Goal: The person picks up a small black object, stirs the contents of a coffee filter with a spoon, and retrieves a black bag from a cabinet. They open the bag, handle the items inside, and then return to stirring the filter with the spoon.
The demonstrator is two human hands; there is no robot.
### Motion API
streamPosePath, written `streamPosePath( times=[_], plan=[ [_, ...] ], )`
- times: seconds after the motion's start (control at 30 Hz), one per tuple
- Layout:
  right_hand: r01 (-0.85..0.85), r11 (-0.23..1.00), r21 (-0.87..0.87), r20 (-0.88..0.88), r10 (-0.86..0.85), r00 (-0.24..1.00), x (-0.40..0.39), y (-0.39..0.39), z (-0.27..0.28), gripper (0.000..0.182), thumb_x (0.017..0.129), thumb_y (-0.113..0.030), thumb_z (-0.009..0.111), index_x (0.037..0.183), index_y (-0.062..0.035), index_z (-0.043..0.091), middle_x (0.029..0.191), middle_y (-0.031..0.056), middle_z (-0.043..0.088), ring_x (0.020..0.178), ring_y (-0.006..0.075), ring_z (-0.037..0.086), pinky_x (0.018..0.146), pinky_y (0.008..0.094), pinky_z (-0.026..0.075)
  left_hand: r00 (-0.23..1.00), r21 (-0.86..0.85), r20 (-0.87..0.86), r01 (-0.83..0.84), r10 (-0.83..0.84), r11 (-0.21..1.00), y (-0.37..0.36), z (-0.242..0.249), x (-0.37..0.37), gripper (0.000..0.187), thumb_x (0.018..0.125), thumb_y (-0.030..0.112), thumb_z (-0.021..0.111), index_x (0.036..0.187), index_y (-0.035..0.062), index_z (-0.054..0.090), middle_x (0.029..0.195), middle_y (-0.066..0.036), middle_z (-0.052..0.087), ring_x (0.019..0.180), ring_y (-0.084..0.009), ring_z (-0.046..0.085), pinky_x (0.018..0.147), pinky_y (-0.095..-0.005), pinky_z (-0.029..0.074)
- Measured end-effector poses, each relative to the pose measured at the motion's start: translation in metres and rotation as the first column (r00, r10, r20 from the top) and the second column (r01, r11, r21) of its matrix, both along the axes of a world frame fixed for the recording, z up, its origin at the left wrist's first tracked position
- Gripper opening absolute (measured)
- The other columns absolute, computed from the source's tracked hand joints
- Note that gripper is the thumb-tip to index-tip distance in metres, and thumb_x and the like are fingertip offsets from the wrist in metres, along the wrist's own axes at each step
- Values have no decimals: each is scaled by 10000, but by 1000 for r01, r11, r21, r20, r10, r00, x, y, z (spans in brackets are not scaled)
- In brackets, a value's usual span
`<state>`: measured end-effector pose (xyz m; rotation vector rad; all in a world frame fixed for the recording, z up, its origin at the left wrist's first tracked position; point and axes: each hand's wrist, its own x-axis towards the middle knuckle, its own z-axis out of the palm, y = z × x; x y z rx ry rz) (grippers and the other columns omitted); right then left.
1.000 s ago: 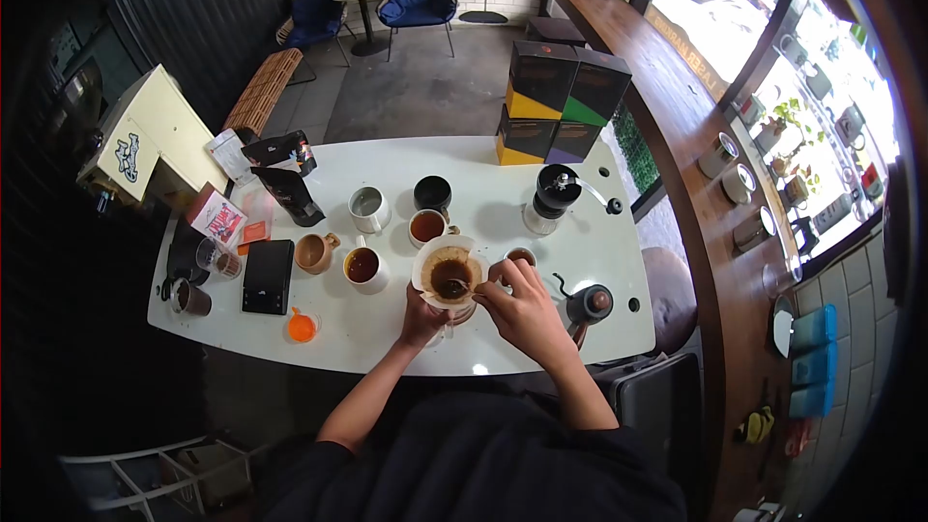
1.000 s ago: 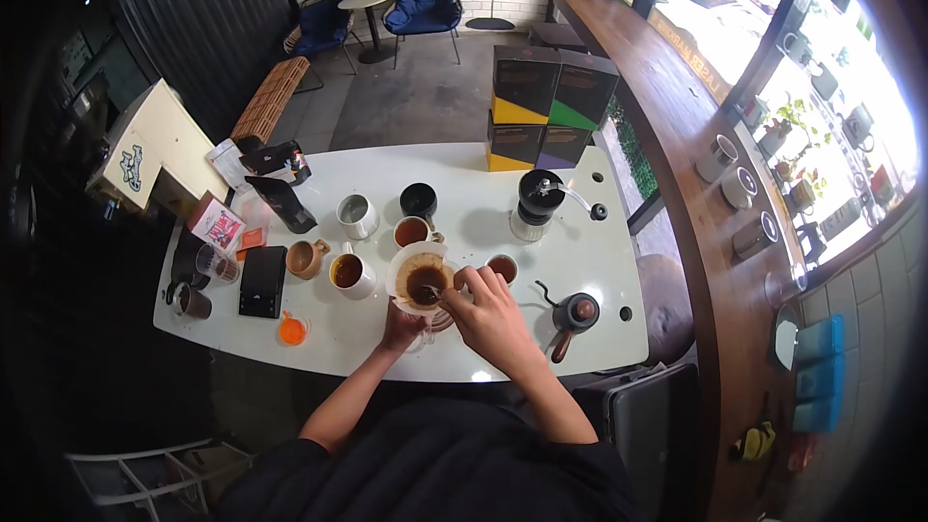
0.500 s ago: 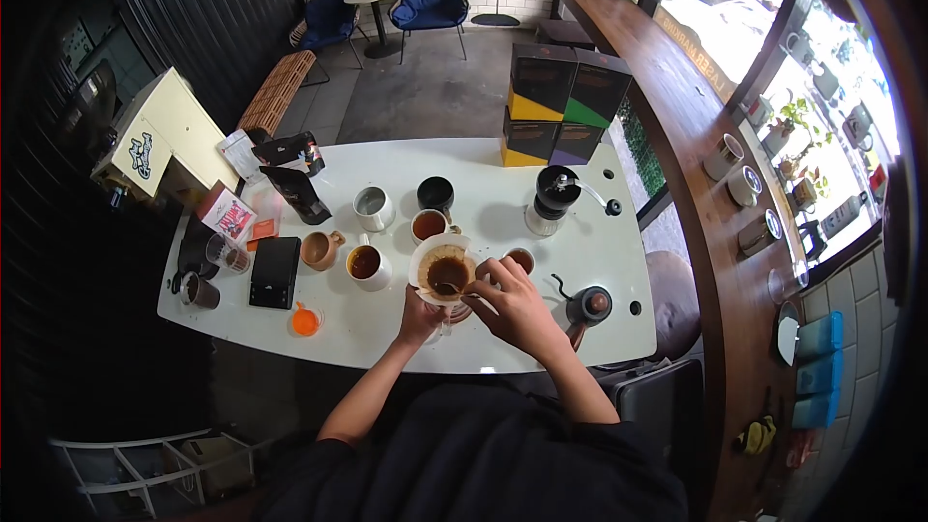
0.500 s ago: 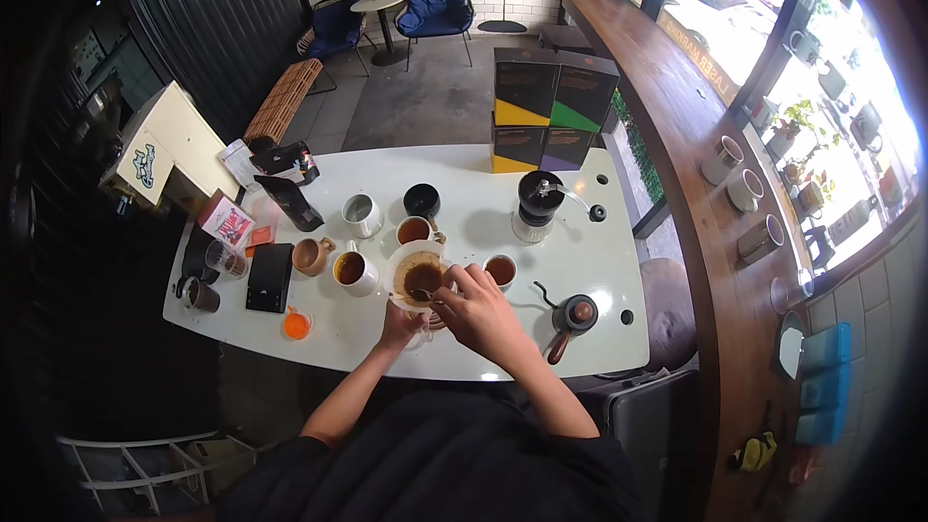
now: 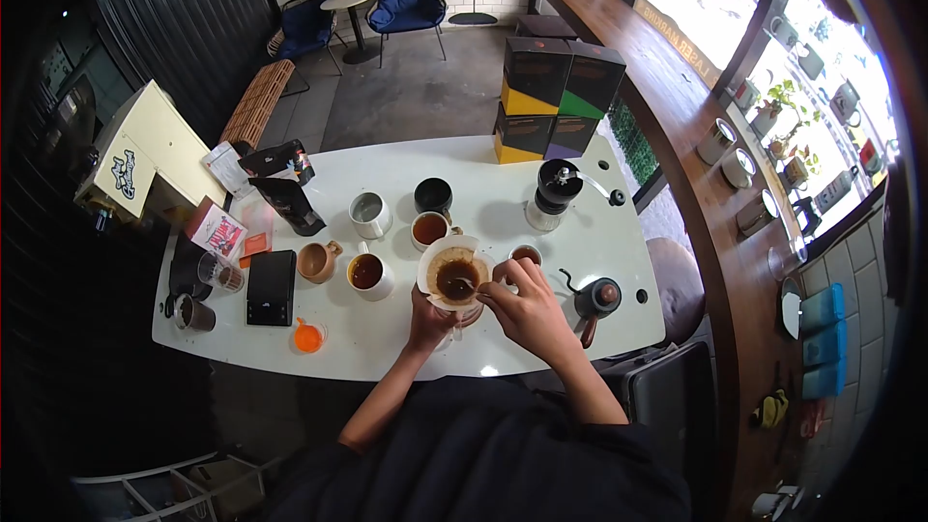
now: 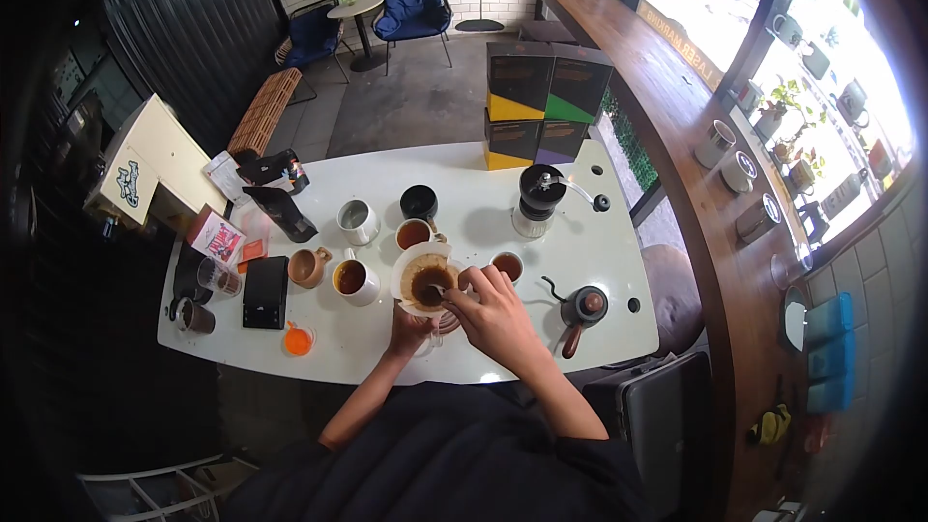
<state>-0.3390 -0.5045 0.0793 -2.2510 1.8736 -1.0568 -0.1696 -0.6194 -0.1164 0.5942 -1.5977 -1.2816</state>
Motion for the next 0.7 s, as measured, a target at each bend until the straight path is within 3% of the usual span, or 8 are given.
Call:
streamPosePath(
  times=[0.07,0.2,0.3,0.37,0.4,0.5,0.7],
  plan=[
    [37,998,-44,21,-36,999,2,0,4,173,872,-123,775,1039,-83,753,1060,74,577,1043,290,564,909,426,496,997,-106,74,19,-11,994,0,25,3,983,789,672,828,1396,-36,517,1291,-144,654,1212,-273,655,1055,-408,520],
    [82,995,-50,-56,-85,995,7,-7,-5,166,889,-141,767,1044,-84,757,1056,80,575,1031,292,561,909,432,490,991,-54,125,56,-49,997,-4,20,9,940,785,696,814,1316,-42,575,1239,-165,666,1205,-292,649,1051,-422,504],
    [94,995,-12,-102,-95,990,10,-9,-9,166,914,-166,753,1059,-86,758,1048,86,571,1016,285,559,901,426,488,986,-167,166,58,-30,984,-10,24,7,835,787,637,837,1276,-6,629,1237,-154,670,1188,-325,642,1046,-465,485],
    [93,995,31,-98,-89,991,11,-8,-12,169,935,-184,739,1072,-89,759,1041,89,568,1004,280,556,889,412,488,988,-121,151,47,-29,992,-7,33,6,724,750,516,891,1238,28,669,1231,-149,671,1144,-363,644,1009,-494,486],
    [75,997,34,-55,-73,996,11,-7,-13,165,938,-174,734,1075,-82,749,1041,91,565,1000,286,557,887,417,493,984,-123,172,71,-49,990,-10,33,7,724,676,368,938,1258,40,658,1236,-140,657,1165,-372,618,1023,-492,472],
    [37,998,48,34,-38,999,14,-5,-14,157,941,-164,729,1067,-72,738,1047,93,564,992,296,557,878,425,501,970,-151,242,58,-20,987,-11,35,11,743,628,269,957,1268,48,652,1250,-130,641,1189,-373,591,1040,-498,450],
    [32,998,49,44,-35,998,12,-5,-8,150,922,-133,749,1055,-66,729,1067,98,564,986,302,562,863,427,504,950,-132,312,78,-33,988,-12,30,13,794,611,287,964,1303,80,636,1268,-116,624,1235,-352,549,1101,-526,378]
  ],
)
